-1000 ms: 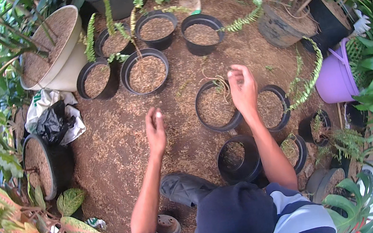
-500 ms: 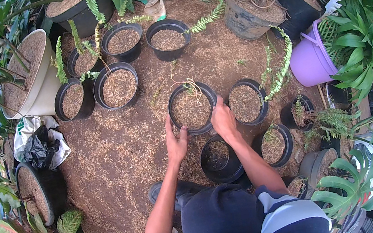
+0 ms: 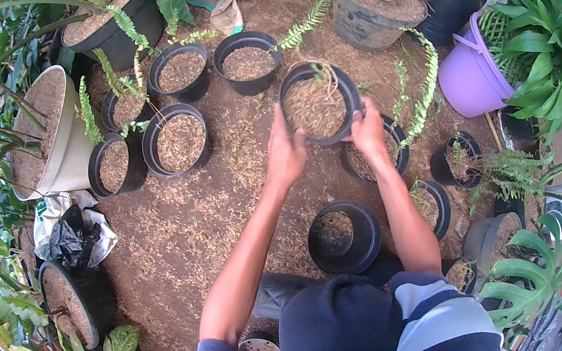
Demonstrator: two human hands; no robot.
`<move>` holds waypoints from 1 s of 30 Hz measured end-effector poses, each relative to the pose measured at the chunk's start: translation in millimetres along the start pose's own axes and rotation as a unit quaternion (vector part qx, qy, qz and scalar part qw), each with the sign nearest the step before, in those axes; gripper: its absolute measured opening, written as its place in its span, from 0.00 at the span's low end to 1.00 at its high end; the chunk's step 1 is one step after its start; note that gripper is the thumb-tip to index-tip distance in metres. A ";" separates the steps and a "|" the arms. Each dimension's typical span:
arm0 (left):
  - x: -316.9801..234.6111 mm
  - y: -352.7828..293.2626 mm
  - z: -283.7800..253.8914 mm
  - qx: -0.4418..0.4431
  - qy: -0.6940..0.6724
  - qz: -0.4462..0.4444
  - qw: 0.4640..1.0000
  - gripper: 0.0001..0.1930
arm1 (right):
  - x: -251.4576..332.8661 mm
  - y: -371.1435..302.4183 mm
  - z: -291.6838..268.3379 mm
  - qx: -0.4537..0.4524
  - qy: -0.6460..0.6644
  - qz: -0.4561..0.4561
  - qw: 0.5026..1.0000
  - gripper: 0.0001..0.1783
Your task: The person is transplanting small fern plants into black plastic pots by hand, moving them between pots and handling the soil.
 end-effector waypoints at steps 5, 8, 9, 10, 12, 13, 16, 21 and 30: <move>27.1 39.8 15.7 0.055 0.096 0.118 0.987 0.36 | -11.1 69.6 11.5 -0.001 0.154 0.108 0.982 0.21; 11.2 40.7 16.6 0.134 0.030 0.007 0.990 0.35 | -23.1 105.4 21.0 -0.039 0.145 0.094 0.984 0.21; 10.2 39.9 15.7 0.137 0.026 -0.005 0.990 0.35 | -25.6 115.7 23.7 -0.052 0.138 0.084 0.986 0.21; 17.4 35.5 8.2 0.138 0.032 -0.024 0.990 0.35 | -23.5 118.7 34.8 -0.037 0.142 0.078 0.986 0.22; 25.5 31.0 -1.3 0.135 0.038 -0.043 0.989 0.35 | -23.0 127.9 44.2 -0.025 0.129 0.071 0.989 0.23; 30.1 29.0 -6.3 0.132 0.040 -0.050 0.989 0.35 | -22.5 132.5 47.7 -0.019 0.123 0.064 0.990 0.23; 43.7 16.4 -21.8 0.119 -0.011 -0.061 0.991 0.34 | -26.2 131.4 47.4 -0.008 0.125 0.066 0.990 0.25; 48.8 -46.4 -27.0 0.150 -0.020 -0.114 0.982 0.37 | -25.6 105.0 38.9 -0.020 0.097 0.058 0.993 0.28; 51.2 -171.7 -0.7 0.172 0.078 -0.116 0.975 0.29 | -10.7 -21.7 43.8 0.073 0.002 -0.146 0.987 0.17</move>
Point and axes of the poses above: each hand's wrist, its own y-axis towards the middle knuckle, its own z-axis out of the palm, x = y × z, the point moved 1 cm from there along y, towards the middle knuckle, and after that the axes turned 5 degrees about z, right-handed, at the moved point
